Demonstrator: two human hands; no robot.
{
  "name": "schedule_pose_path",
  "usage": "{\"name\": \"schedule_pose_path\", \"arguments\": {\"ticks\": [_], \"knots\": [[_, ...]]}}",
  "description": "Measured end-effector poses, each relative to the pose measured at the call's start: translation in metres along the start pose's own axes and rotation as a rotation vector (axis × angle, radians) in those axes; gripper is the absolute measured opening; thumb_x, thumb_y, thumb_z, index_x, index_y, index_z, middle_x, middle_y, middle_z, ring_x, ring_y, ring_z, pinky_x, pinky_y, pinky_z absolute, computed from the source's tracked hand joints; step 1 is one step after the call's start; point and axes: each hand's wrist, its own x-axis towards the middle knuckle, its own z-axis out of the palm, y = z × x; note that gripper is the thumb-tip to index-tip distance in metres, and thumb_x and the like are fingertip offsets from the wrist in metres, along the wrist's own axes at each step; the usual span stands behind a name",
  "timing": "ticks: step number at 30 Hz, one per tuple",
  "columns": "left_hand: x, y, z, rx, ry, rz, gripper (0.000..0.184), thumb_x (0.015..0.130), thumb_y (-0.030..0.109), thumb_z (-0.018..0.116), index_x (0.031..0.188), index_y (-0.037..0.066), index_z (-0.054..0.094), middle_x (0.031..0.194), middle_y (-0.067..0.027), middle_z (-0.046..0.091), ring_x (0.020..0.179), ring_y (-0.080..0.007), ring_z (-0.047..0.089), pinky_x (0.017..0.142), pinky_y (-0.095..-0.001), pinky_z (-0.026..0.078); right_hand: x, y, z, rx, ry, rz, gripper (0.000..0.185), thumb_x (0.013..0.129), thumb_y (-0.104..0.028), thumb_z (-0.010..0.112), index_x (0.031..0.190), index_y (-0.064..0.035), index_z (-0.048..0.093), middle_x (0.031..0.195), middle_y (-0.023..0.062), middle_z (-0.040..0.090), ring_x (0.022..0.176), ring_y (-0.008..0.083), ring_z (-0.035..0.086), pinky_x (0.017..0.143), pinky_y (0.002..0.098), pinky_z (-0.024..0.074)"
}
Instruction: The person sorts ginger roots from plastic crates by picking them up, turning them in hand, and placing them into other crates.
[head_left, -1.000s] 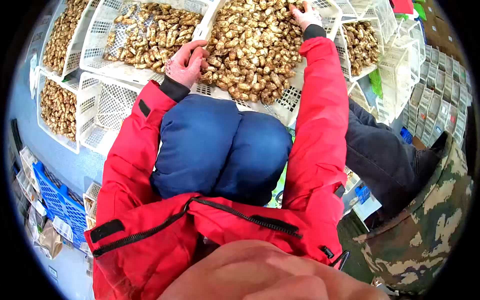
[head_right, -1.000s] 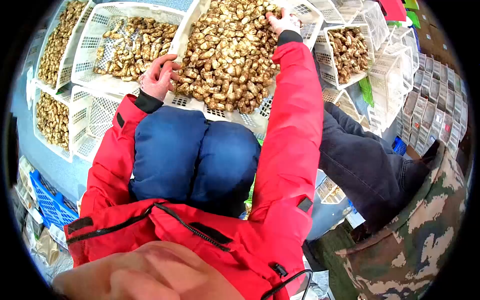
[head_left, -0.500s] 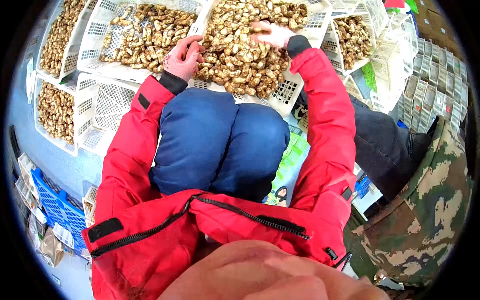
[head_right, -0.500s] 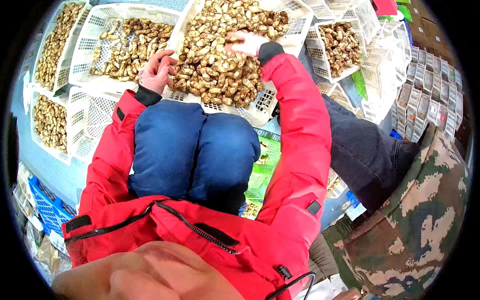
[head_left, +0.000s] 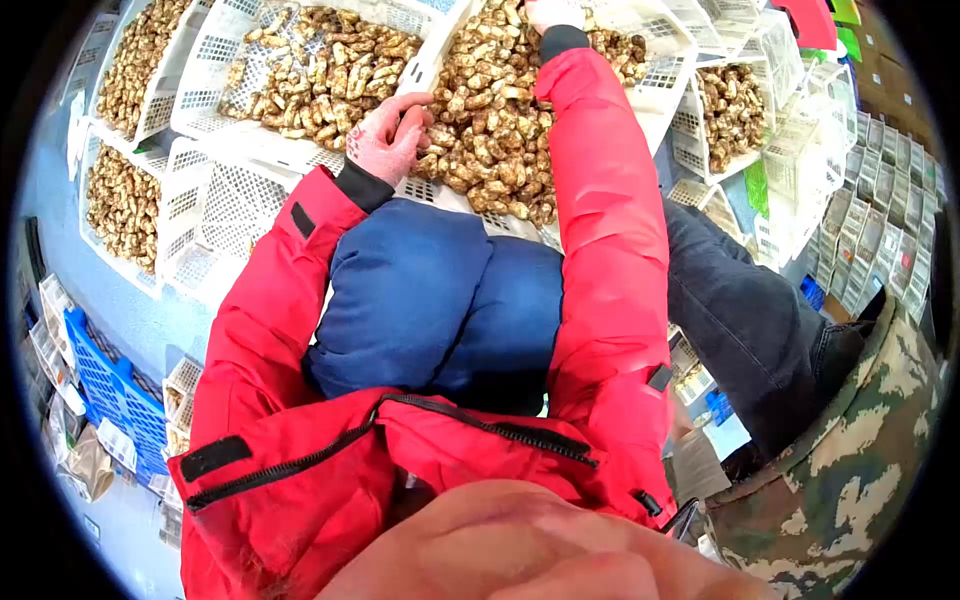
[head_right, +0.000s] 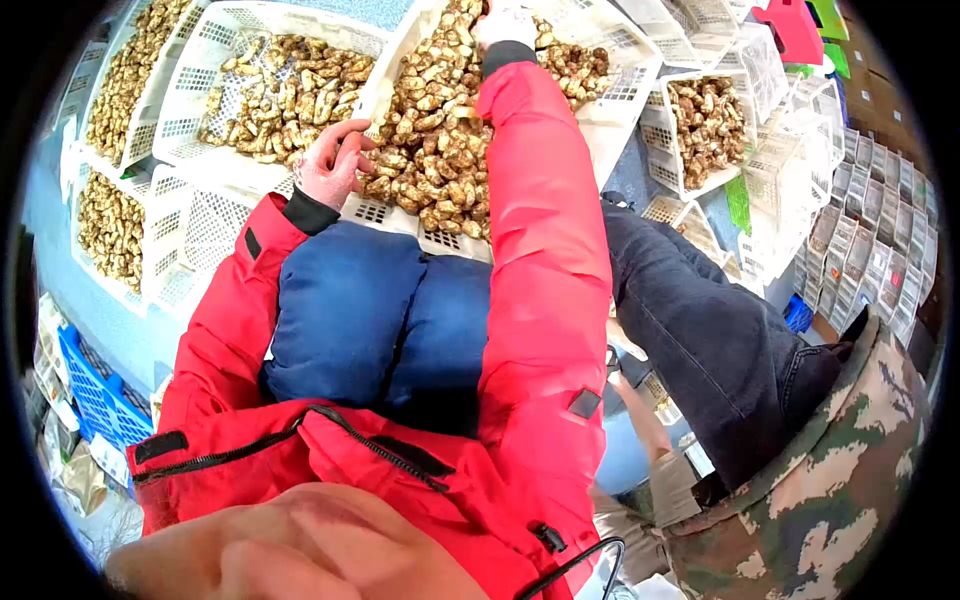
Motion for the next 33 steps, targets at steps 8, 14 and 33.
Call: {"name": "schedule_pose_path", "arguments": {"ticks": [8, 14, 33], "knots": [[0.0, 0.001, -0.001, 0.038, -0.03, -0.028, 0.028, 0.09, 0.014, 0.043, 0.117, 0.007, 0.047, 0.092, -0.007, 0.058, 0.068, -0.0082, 0.056, 0.046, -0.018, 0.043, -0.048, 0.016, -0.049, 0.388, -0.421, -0.254, 0.042, 0.075, -0.03, 0.059, 0.114, -0.0144, 0.056, 0.098, 0.0063, 0.064, 0.085, 0.0184, 0.06, 0.078, 0.0303, 0.0457], [0.0, -0.003, -0.003, 0.022, -0.025, 0.035, 0.025, 0.09, 0.014, 0.044, 0.114, 0.008, 0.049, 0.087, -0.0047, 0.057, 0.065, -0.0066, 0.054, 0.048, -0.0182, 0.042, -0.101, 0.047, -0.09, -0.044, -0.283, -0.252, 0.036, 0.075, -0.031, 0.056, 0.105, -0.012, 0.061, 0.096, 0.0098, 0.063, 0.083, 0.0248, 0.06, 0.076, 0.0358, 0.0465], [0.015, 0.035, -0.016, -0.69, -0.309, -0.06, 0.05, 0.091, 0.019, 0.045, 0.133, 0.005, 0.025, 0.133, -0.0137, 0.036, 0.12, -0.0287, 0.04, 0.096, -0.0459, 0.038, -0.12, -0.004, -0.054, 0.92, -0.375, -0.144, 0.026, 0.076, -0.022, 0.065, 0.095, -0.0041, 0.061, 0.084, 0.0048, 0.064, 0.074, 0.0105, 0.057, 0.066, 0.0241, 0.046]]}}
